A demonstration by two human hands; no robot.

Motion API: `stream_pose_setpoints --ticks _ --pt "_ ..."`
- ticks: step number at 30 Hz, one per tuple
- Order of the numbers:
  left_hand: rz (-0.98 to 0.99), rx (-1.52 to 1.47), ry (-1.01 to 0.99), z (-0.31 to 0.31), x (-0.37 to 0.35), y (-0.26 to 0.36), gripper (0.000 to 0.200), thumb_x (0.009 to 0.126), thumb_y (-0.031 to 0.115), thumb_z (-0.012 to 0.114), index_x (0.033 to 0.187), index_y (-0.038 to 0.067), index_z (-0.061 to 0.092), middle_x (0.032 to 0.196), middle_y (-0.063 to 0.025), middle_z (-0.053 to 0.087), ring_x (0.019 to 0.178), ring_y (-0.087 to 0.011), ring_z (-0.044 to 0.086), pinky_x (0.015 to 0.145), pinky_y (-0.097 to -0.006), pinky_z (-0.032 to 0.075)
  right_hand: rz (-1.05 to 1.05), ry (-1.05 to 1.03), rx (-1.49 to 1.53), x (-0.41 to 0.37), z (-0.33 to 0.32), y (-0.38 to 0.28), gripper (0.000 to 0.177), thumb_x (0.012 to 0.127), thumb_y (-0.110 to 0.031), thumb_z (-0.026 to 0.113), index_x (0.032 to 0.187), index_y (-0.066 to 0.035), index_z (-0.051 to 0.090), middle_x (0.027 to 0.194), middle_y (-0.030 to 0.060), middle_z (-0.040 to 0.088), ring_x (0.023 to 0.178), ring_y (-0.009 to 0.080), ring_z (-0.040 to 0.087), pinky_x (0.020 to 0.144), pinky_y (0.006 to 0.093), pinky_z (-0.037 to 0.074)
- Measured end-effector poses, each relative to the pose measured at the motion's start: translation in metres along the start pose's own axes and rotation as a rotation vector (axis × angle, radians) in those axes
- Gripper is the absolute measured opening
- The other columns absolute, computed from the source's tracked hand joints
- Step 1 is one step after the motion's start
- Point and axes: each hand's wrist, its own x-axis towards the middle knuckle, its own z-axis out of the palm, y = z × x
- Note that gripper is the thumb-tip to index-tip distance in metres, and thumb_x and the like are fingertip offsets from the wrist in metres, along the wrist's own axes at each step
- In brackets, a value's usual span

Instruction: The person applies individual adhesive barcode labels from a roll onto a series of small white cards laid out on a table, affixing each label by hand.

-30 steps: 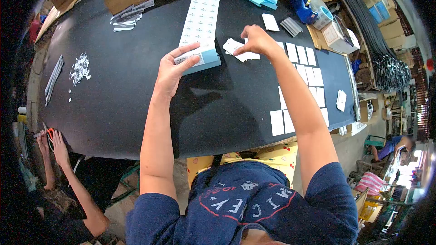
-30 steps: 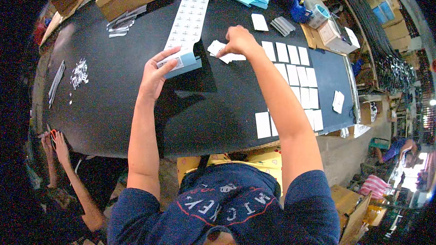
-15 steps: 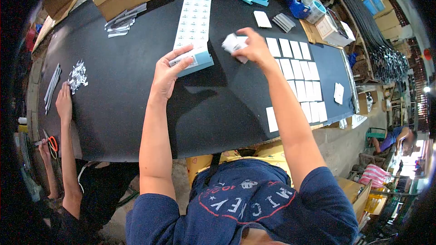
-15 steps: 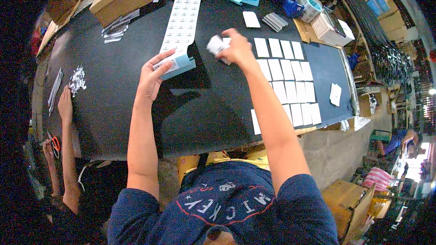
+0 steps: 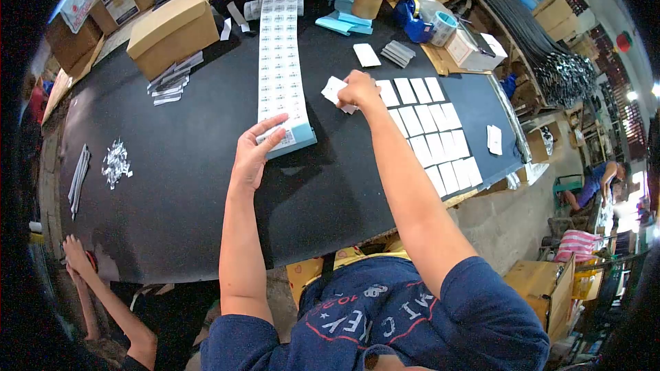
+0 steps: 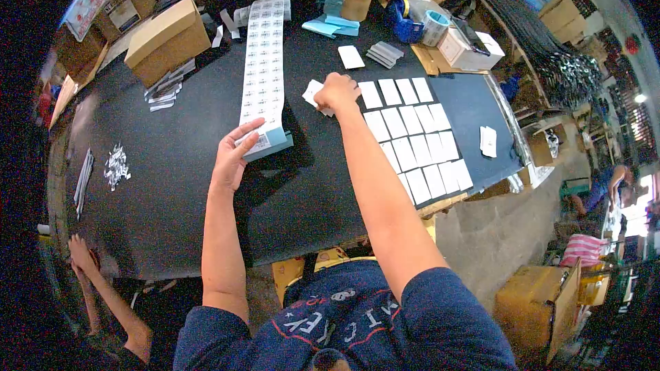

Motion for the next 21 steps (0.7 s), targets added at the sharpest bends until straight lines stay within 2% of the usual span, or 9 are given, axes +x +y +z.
stream_pose_setpoints --ticks 3,4,5,7,11,13,15,18,21 --pt "-0.011 -0.012 -0.007 -0.002 0.0 0.001 0.039 0.078 0.021 0.077 0.113 0.006 0.068 0.117 -0.0126 0.062 0.109 -0.0203 0.057 0.097 -0.0351 0.043 -0.169 0.08 0.029 -0.005 0.017 -0.008 0.049 0.07 -0.016 0.071 0.113 -0.002 0.052 0.11 0.0195 0.063 0.108 0.0349 0.059 0.094 0.0529 0.037" --pt "-0.009 -0.015 -0.011 -0.002 0.0 0.001 0.039 0.078 0.021 0.077 0.113 0.006 0.068 0.117 -0.0126 0.062 0.109 -0.0203 0.057 0.097 -0.0351 0.043 -0.275 0.11 -0.125 -0.021 0.012 -0.014 0.045 0.072 -0.013 0.068 0.111 -0.002 0.048 0.107 0.0184 0.064 0.104 0.0348 0.06 0.091 0.0534 0.036" --pt "0.0 0.0 0.006 -0.002 -0.001 0.002 0.04 0.078 0.021 0.077 0.114 0.006 0.068 0.118 -0.0134 0.062 0.11 -0.0208 0.057 0.097 -0.0353 0.043 -0.376 0.26 -0.224 -0.026 0.022 -0.01 0.044 0.071 -0.012 0.069 0.11 -0.003 0.049 0.102 0.0165 0.063 0.097 0.0341 0.061 0.088 0.0526 0.036" --pt "0.015 0.014 0.014 -0.001 -0.001 0.004 0.041 0.078 0.021 0.077 0.114 0.005 0.067 0.118 -0.0141 0.061 0.11 -0.0213 0.057 0.098 -0.0354 0.042 -0.518 0.357 -0.25 -0.035 0.022 -0.003 0.04 0.071 -0.01 0.068 0.107 -0.005 0.051 0.099 0.0163 0.062 0.097 0.0329 0.06 0.089 0.0541 0.035" --pt "0.032 0.028 0.054 -0.006 0.001 0.001 0.043 0.078 0.02 0.077 0.116 0.002 0.066 0.119 -0.0161 0.061 0.111 -0.0218 0.056 0.098 -0.0347 0.042 -0.562 0.548 -0.213 -0.047 0.019 0.008 0.025 0.077 -0.013 0.062 0.1 -0.005 0.056 0.098 0.0157 0.061 0.097 0.0319 0.057 0.091 0.055 0.034" --pt "0.041 0.031 0.029 0.0 0.0 0.003 0.044 0.079 0.018 0.075 0.117 0.0 0.063 0.119 -0.016 0.061 0.111 -0.0215 0.056 0.096 -0.0342 0.043 -0.567 0.648 -0.322 -0.048 0.033 0.014 0.022 0.079 -0.013 0.059 0.099 -0.005 0.057 0.101 0.015 0.061 0.1 0.0302 0.054 0.09 0.0496 0.034" --pt "0.06 0.048 0.033 0.0 -0.001 0.002 0.043 0.081 0.018 0.073 0.119 0.0 0.062 0.119 -0.015 0.06 0.109 -0.0201 0.057 0.096 -0.0329 0.044 -0.583 0.642 -0.213 -0.055 0.034 0.017 0.019 0.08 -0.011 0.053 0.097 -0.006 0.06 0.098 0.0133 0.062 0.099 0.0297 0.054 0.091 0.0483 0.033" --pt "0.052 0.033 0.041 -0.01 0.004 -0.004 0.041 0.084 0.018 0.07 0.122 0.002 0.061 0.12 -0.0146 0.061 0.109 -0.0195 0.059 0.093 -0.0328 0.046 -0.575 0.627 -0.164 -0.057 0.031 0.021 0.021 0.078 -0.009 0.054 0.098 -0.007 0.06 0.096 0.0126 0.062 0.097 0.0294 0.054 0.09 0.0463 0.033" --pt "0.039 0.098 0.019 -0.011 0.005 -0.004 0.041 0.092 0.01 0.059 0.131 -0.001 0.052 0.131 -0.0121 0.054 0.114 -0.0183 0.056 0.097 -0.0323 0.045 -0.668 0.612 -0.046 -0.058 0.039 0.036 0.026 0.075 -0.004 0.054 0.099 -0.008 0.061 0.098 0.0117 0.061 0.098 0.0277 0.056 0.09 0.0431 0.033"
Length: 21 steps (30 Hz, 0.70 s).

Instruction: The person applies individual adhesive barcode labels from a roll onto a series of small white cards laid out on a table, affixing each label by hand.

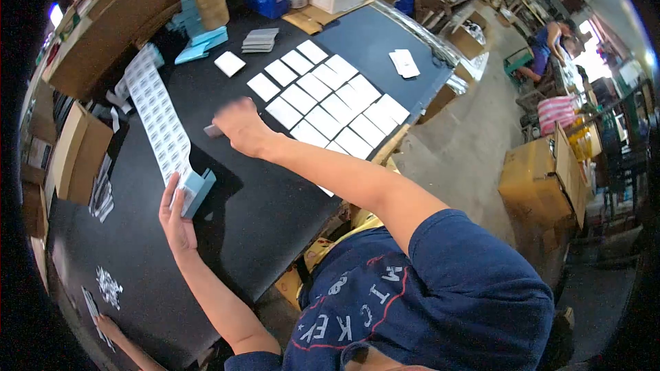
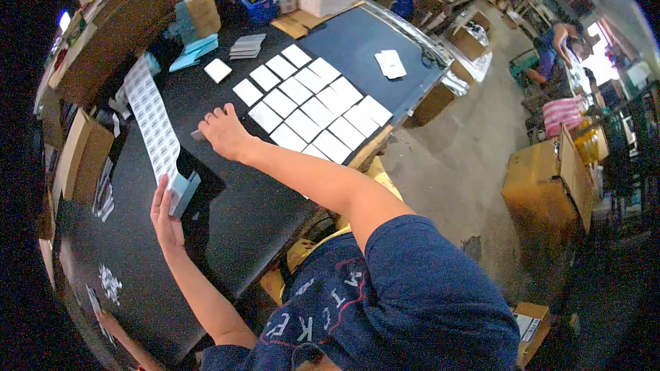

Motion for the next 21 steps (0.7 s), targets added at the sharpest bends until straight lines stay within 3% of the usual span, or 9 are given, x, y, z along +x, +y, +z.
stream_pose_setpoints --ticks 4,6,8,10,11,12,14,18,21 --pt "-0.011 0.025 -0.114 0.011 -0.006 0.008 0.043 0.091 0.006 0.057 0.133 -0.001 0.05 0.135 -0.0127 0.051 0.118 -0.0175 0.054 0.099 -0.0311 0.044 0.269 -0.04 0.274 0.004 -0.049 0.041 0.036 0.076 -0.002 0.058 0.112 -0.007 0.061 0.106 0.0138 0.061 0.103 0.0275 0.057 0.088 0.0473 0.04" --pt "-0.034 0.052 -0.155 0.017 -0.009 0.012 0.046 0.09 0.003 0.056 0.135 -0.001 0.048 0.137 -0.0131 0.049 0.121 -0.0171 0.052 0.1 -0.0301 0.043 0.407 0.137 0.555 -0.006 -0.057 0.107 0.04 0.08 -0.004 0.063 0.12 -0.004 0.058 0.112 0.0154 0.062 0.107 0.0297 0.057 0.09 0.0427 0.045" --pt "-0.029 0.047 -0.134 0.021 -0.01 0.012 0.045 0.09 0.003 0.056 0.135 0.0 0.048 0.136 -0.0134 0.049 0.121 -0.0171 0.051 0.099 -0.0298 0.043 0.351 0.468 0.253 -0.029 -0.069 0.184 0.044 0.082 -0.003 0.061 0.126 -0.004 0.056 0.11 0.0145 0.065 0.09 0.0231 0.065 0.078 0.0319 0.051" --pt "-0.026 0.042 -0.114 0.024 -0.01 0.012 0.045 0.09 0.003 0.056 0.134 0.0 0.048 0.135 -0.0136 0.05 0.121 -0.0172 0.051 0.099 -0.0294 0.043 0.895 0.277 0.25 -0.05 -0.109 0.236 0.047 0.08 -0.002 0.061 0.127 -0.005 0.056 0.104 0.0141 0.067 0.086 0.0203 0.065 0.073 0.0324 0.052" --pt "-0.028 0.049 -0.083 0.025 -0.009 0.012 0.043 0.09 0.003 0.056 0.132 0.0 0.05 0.133 -0.0134 0.051 0.119 -0.0174 0.052 0.098 -0.0293 0.045 0.99 0.314 0.294 -0.071 -0.112 0.271 0.048 0.073 -0.007 0.061 0.121 -0.008 0.059 0.119 0.0163 0.063 0.113 0.0321 0.058 0.096 0.039 0.045" --pt "-0.032 0.055 -0.054 0.025 -0.01 0.012 0.041 0.09 0.003 0.057 0.131 0.0 0.051 0.132 -0.0133 0.052 0.118 -0.0175 0.054 0.096 -0.0292 0.046 1.153 0.298 0.179 -0.081 -0.12 0.289 0.047 0.073 -0.008 0.062 0.12 -0.004 0.059 0.118 0.0182 0.063 0.112 0.033 0.059 0.096 0.0402 0.045" --pt "-0.029 0.062 -0.049 0.014 -0.006 0.005 0.039 0.09 0.004 0.058 0.129 0.0 0.052 0.13 -0.0128 0.053 0.115 -0.0172 0.055 0.095 -0.0291 0.047 1.081 0.257 0.166 -0.108 -0.143 0.312 0.049 0.071 -0.011 0.068 0.12 -0.002 0.061 0.112 0.0205 0.065 0.104 0.0335 0.063 0.09 0.0405 0.048" --pt "-0.035 0.072 -0.008 -0.002 0.0 -0.005 0.038 0.09 0.005 0.061 0.127 0.0 0.054 0.127 -0.0117 0.056 0.109 -0.0161 0.059 0.092 -0.0289 0.049 1.194 0.308 0.6 -0.113 -0.206 0.297 0.043 0.076 -0.005 0.069 0.118 0.001 0.062 0.094 0.0118 0.068 0.081 0.0174 0.063 0.07 0.0294 0.048" --pt "-0.041 0.048 -0.005 -0.005 0.001 -0.009 0.038 0.089 0.005 0.062 0.126 0.0 0.055 0.124 -0.0118 0.059 0.107 -0.016 0.06 0.091 -0.0282 0.05 1.184 0.377 0.59 -0.12 -0.224 0.312 0.039 0.078 -0.006 0.069 0.116 0.0 0.064 0.09 0.0088 0.069 0.077 0.0153 0.063 0.07 0.0291 0.048"
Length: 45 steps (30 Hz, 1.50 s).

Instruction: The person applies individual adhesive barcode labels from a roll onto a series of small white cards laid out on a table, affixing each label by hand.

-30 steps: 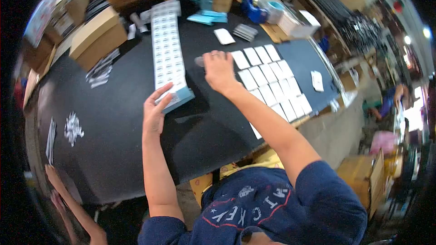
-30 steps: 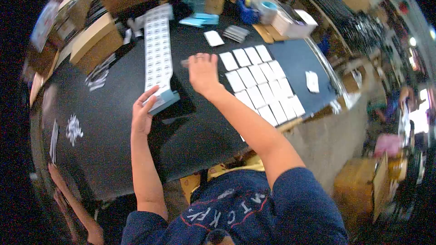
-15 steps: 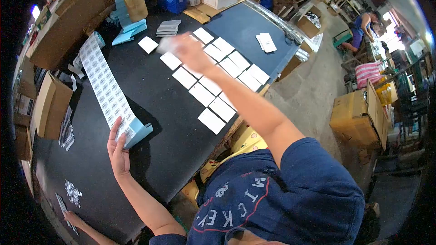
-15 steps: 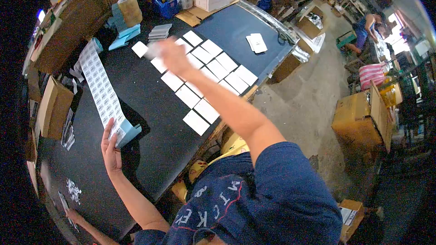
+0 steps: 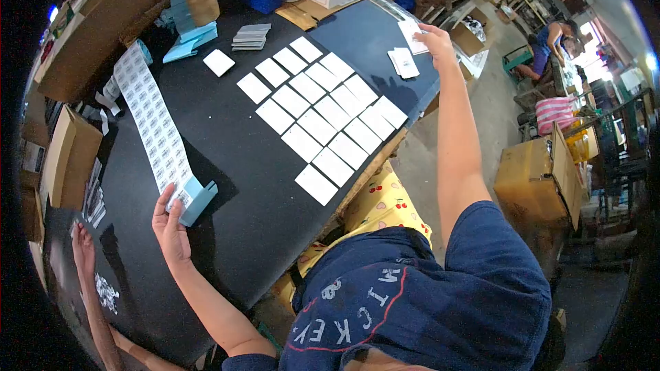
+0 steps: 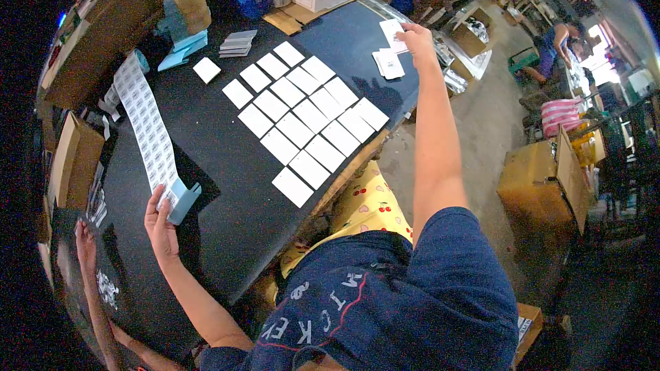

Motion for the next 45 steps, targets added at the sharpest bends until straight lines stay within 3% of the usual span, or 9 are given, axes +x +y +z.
stream_pose_setpoints --ticks 6,9,13,15,16,19,26,42,45 --pt "0.03 0.008 -0.023 0.003 -0.001 0.003 0.037 0.089 0.003 0.062 0.126 -0.001 0.056 0.124 -0.0117 0.059 0.108 -0.0159 0.06 0.09 -0.0275 0.05 0.021 0.014 -0.056 -0.003 0.005 -0.004 0.042 0.075 -0.005 0.07 0.115 0.002 0.063 0.091 0.0116 0.069 0.079 0.0185 0.064 0.075 0.0321 0.048" --pt "0.036 0.006 -0.023 0.003 -0.001 0.002 0.038 0.089 0.003 0.062 0.126 -0.001 0.056 0.125 -0.0121 0.059 0.107 -0.016 0.06 0.09 -0.0277 0.05 0.081 -0.084 -0.068 0.018 0.024 0.016 0.041 0.078 -0.008 0.071 0.119 -0.003 0.063 0.09 0.0064 0.069 0.081 0.0146 0.063 0.074 0.0304 0.046" --pt "0.036 0.01 -0.021 -0.001 0.0 0.0 0.038 0.09 0.002 0.06 0.127 -0.002 0.055 0.124 -0.0128 0.059 0.107 -0.0164 0.061 0.09 -0.0282 0.051 0.066 -0.058 -0.102 0.026 0.045 0.024 0.043 0.083 -0.015 0.067 0.123 -0.002 0.059 0.111 0.0144 0.065 0.104 0.0233 0.06 0.092 0.0363 0.043" --pt "0.034 0.01 -0.001 0.001 -0.001 0.002 0.037 0.088 0.004 0.062 0.124 -0.001 0.058 0.122 -0.0141 0.061 0.107 -0.0159 0.061 0.091 -0.0282 0.049 -0.452 0.156 -0.503 0.026 0.04 0.03 0.044 0.086 -0.019 0.062 0.125 -0.001 0.057 0.124 0.0242 0.057 0.118 0.0379 0.052 0.102 0.0408 0.039" --pt "0.032 0.009 0.024 0.002 -0.001 0.003 0.035 0.087 0.006 0.064 0.122 0.001 0.06 0.12 -0.0154 0.062 0.107 -0.0153 0.061 0.093 -0.0282 0.047 -0.579 0.085 -0.542 0.022 0.032 0.036 0.045 0.093 -0.023 0.054 0.133 -0.002 0.049 0.139 0.024 0.044 0.128 0.0402 0.041 0.106 0.0456 0.034" --pt "0.016 -0.014 0.016 0.006 -0.003 0.006 0.035 0.087 0.006 0.064 0.122 0.001 0.06 0.12 -0.0151 0.062 0.108 -0.0147 0.06 0.093 -0.0287 0.048 -0.74 -0.102 -0.804 -0.02 0.012 0.06 0.05 0.098 -0.029 0.046 0.141 -0.004 0.039 0.148 0.018 0.033 0.137 0.0367 0.03 0.11 0.0492 0.027" --pt "0.038 0.033 -0.031 -0.006 0.001 -0.001 0.039 0.091 0.005 0.058 0.13 -0.003 0.052 0.128 -0.0141 0.056 0.11 -0.0197 0.06 0.092 -0.0326 0.052 -0.678 -0.144 -1.057 -0.068 -0.013 0.096 0.061 0.1 -0.047 0.032 0.147 -0.009 0.027 0.154 0.0086 0.025 0.144 0.0317 0.015 0.115 0.0507 0.009" --pt "0.031 -0.104 -0.075 -0.017 0.001 -0.001 0.043 0.093 0.009 0.057 0.133 -0.004 0.047 0.134 -0.0154 0.052 0.118 -0.0229 0.056 0.1 -0.0357 0.047 -0.488 -0.175 -1.113 -0.083 0.001 0.084 0.065 0.095 -0.063 0.027 0.148 -0.026 0.028 0.156 0.007 0.02 0.142 0.0404 0.015 0.11 0.0629 0.0" --pt "0.05 -0.174 -0.028 -0.007 -0.001 0.001 0.041 0.089 0.008 0.063 0.126 -0.005 0.054 0.124 -0.0181 0.059 0.111 -0.0199 0.061 0.089 -0.0318 0.054 -0.489 -0.175 -1.128 -0.08 0.001 0.087 0.067 0.094 -0.064 0.025 0.148 -0.026 0.028 0.157 0.0071 0.018 0.143 0.0404 0.012 0.11 0.063 -0.001"
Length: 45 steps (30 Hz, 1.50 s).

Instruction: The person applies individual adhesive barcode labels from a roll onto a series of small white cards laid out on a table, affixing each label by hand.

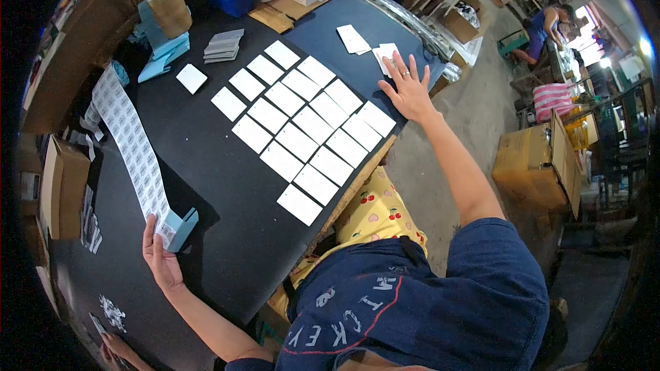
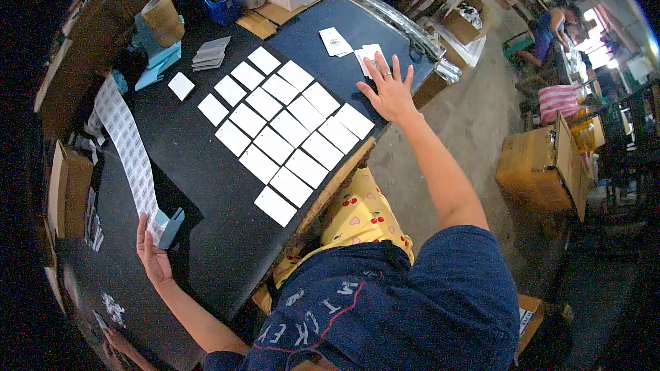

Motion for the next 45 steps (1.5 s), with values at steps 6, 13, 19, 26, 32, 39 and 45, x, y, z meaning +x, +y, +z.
stream_pose_setpoints --ticks 6,13,19,26,32,39,45 --pt "0.002 -0.003 -0.011 -0.004 0.001 -0.001 0.04 0.089 0.009 0.063 0.126 -0.004 0.055 0.124 -0.0178 0.059 0.111 -0.0203 0.061 0.087 -0.0307 0.055 -0.02 0.006 0.026 0.0 -0.001 0.002 0.069 0.093 -0.067 0.025 0.149 -0.027 0.026 0.157 0.0064 0.016 0.143 0.0414 0.007 0.11 0.0633 -0.002" --pt "0.004 0.021 -0.044 -0.001 0.001 0.0 0.042 0.089 0.013 0.064 0.126 -0.003 0.055 0.124 -0.0171 0.059 0.112 -0.0189 0.06 0.091 -0.03 0.052 -0.026 -0.01 -0.006 0.0 0.003 0.005 0.065 0.091 -0.069 0.026 0.148 -0.036 0.025 0.157 0.0062 0.015 0.142 0.0454 0.01 0.109 0.0653 -0.003" --pt "0.009 0.018 -0.062 -0.001 0.002 -0.001 0.042 0.091 0.014 0.061 0.128 -0.004 0.053 0.124 -0.0188 0.058 0.111 -0.0185 0.06 0.092 -0.0313 0.052 -0.021 -0.05 -0.004 0.006 -0.001 0.011 0.061 0.093 -0.066 0.023 0.148 -0.039 0.022 0.158 0.0071 0.01 0.142 0.0438 0.009 0.109 0.0648 -0.003" --pt "-0.009 -0.008 -0.064 -0.003 0.003 0.0 0.042 0.091 0.013 0.061 0.128 -0.005 0.052 0.124 -0.0195 0.058 0.11 -0.0182 0.061 0.091 -0.0297 0.053 0.189 0.452 0.547 0.026 -0.015 0.032 0.05 0.086 -0.043 0.063 0.113 -0.002 0.065 0.116 0.0179 0.06 0.11 0.0344 0.055 0.096 0.0487 0.037" --pt "-0.002 -0.005 -0.052 0.002 0.0 0.002 0.041 0.091 0.015 0.062 0.127 -0.004 0.054 0.123 -0.0168 0.06 0.11 -0.0183 0.062 0.089 -0.03 0.054 0.28 0.314 0.312 0.034 -0.005 0.021 0.054 0.062 -0.04 0.085 0.096 0.0 0.072 0.083 0.0165 0.066 0.076 0.0259 0.065 0.07 0.0361 0.05" --pt "-0.013 -0.031 -0.041 0.004 -0.001 0.003 0.042 0.09 0.015 0.064 0.127 -0.003 0.054 0.123 -0.0175 0.06 0.109 -0.0188 0.062 0.089 -0.0313 0.054 0.451 0.181 0.596 0.046 -0.007 0.038 0.04 0.062 -0.032 0.086 0.084 -0.001 0.073 0.074 0.0099 0.068 0.068 0.0203 0.063 0.066 0.0304 0.049" --pt "0.013 -0.039 0.027 0.005 -0.002 0.003 0.04 0.091 0.013 0.063 0.126 -0.004 0.054 0.124 -0.018 0.059 0.111 -0.0192 0.061 0.089 -0.033 0.054 0.551 0.026 0.847 0.054 -0.014 0.05 0.035 0.069 -0.028 0.083 0.085 0.002 0.073 0.072 0.0051 0.065 0.067 0.0148 0.058 0.062 0.0296 0.045"
